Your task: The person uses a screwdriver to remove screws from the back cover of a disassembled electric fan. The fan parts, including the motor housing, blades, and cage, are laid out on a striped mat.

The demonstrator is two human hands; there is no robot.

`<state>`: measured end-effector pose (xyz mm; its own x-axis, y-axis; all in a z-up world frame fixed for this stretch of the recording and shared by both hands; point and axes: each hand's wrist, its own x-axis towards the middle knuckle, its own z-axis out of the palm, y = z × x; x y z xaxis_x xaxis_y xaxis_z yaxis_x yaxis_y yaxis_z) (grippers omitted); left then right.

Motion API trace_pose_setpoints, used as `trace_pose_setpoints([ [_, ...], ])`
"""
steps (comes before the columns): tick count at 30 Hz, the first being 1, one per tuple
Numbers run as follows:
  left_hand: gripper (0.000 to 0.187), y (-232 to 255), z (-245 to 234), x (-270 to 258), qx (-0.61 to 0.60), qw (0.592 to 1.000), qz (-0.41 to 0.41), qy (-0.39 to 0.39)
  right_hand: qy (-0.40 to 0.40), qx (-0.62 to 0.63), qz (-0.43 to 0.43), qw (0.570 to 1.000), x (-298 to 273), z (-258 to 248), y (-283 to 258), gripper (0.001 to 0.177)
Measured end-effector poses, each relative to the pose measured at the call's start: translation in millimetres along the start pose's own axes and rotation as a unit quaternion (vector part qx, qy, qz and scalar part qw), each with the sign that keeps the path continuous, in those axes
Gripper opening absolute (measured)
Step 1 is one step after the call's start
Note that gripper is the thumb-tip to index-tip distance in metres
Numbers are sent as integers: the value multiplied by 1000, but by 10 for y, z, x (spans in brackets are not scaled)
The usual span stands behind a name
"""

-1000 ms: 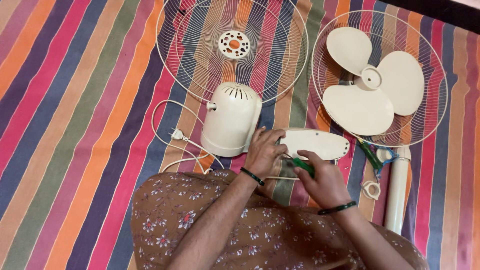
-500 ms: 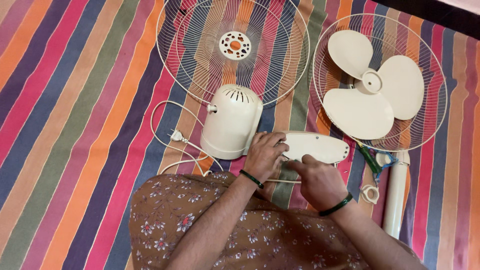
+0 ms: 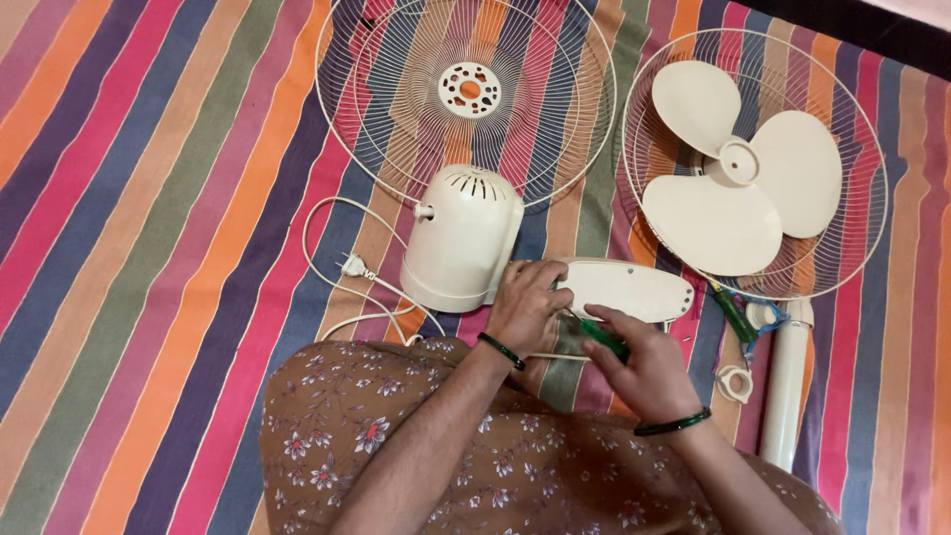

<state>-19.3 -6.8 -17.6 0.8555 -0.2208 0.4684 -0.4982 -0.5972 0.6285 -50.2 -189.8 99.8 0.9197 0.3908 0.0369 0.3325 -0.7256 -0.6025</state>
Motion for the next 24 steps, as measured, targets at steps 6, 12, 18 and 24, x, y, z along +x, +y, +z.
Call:
trace_pose_setpoints([
  [6, 9, 16, 3, 15, 14, 999, 6, 33, 43, 63, 74, 994, -32, 89, 61, 24],
  [12, 24, 21, -45, 28, -16, 1000, -9, 4, 25, -109, 6, 994, -20, 32, -105, 19],
  [18, 27, 31, -20, 47, 4, 1000, -12, -3, -56, -273, -54, 959, -3, 49, -160, 37],
  [24, 9, -24, 1, 5, 9, 1000, 13, 9, -72, -334, -153, 927, 9, 59, -139, 33],
])
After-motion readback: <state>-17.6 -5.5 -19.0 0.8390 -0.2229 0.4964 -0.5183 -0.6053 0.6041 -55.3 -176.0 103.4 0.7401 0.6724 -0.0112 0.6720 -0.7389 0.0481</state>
